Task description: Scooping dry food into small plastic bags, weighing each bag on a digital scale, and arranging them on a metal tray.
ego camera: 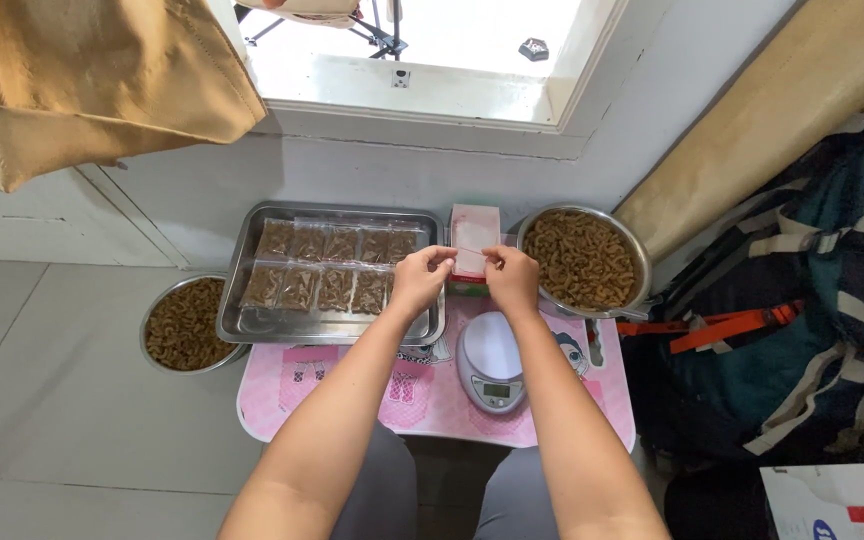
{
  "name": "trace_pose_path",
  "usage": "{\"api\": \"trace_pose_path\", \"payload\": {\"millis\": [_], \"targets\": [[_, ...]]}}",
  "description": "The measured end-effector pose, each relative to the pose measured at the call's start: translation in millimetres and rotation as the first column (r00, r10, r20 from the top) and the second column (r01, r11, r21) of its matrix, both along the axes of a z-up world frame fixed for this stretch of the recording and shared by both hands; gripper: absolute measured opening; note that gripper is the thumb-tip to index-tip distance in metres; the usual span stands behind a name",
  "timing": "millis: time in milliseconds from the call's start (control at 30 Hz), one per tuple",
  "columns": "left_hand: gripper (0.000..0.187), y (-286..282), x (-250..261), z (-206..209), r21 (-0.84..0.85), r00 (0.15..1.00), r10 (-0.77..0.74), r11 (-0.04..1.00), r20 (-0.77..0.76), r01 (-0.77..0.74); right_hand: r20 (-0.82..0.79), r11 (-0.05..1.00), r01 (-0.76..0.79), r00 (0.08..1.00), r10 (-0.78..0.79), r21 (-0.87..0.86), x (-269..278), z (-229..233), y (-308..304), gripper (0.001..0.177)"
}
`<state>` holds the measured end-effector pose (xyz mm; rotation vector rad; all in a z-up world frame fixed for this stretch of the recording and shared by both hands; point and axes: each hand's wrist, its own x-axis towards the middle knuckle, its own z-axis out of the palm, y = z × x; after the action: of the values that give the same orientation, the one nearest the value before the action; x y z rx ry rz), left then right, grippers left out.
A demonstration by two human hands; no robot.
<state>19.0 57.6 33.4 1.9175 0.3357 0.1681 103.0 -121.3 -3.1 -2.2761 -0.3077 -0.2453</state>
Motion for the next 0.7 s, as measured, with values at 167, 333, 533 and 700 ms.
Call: {"api": "trace_pose_path", "payload": {"millis": [167, 333, 533, 700], "targets": [[0.023, -10.0, 3.3, -7.0, 0.002, 0.998, -0.037, 0.999, 0.051, 0.037, -0.139, 0.984, 0.083, 0.988, -0.061, 0.157, -10.0, 24.2, -4.6, 0.023], [0.025, -20.1, 1.8, -5.7, -0.003, 0.992, -0.068, 0.998, 0.107, 0.069, -0.277, 0.941, 0.103, 0.961, -0.01, 0.324, -21.5, 40.2, -3.1, 0.025], [0.073, -27.1, -11.0, 20.9, 0.124, 0.895, -0.055, 0.992, 0.443, 0.0, -0.299, 0.79, 0.034, 0.935, 0.192, 0.612, -33.8, 56.1, -4.1, 0.024], [0.085, -22.7, -15.6, 41.0, 0.541, 0.813, -0.232, 0.833, 0.534, -0.118, -0.202, 0.759, -0.038, 0.954, 0.221, 0.65, -29.0, 49.2, -10.6, 0.017]]}}
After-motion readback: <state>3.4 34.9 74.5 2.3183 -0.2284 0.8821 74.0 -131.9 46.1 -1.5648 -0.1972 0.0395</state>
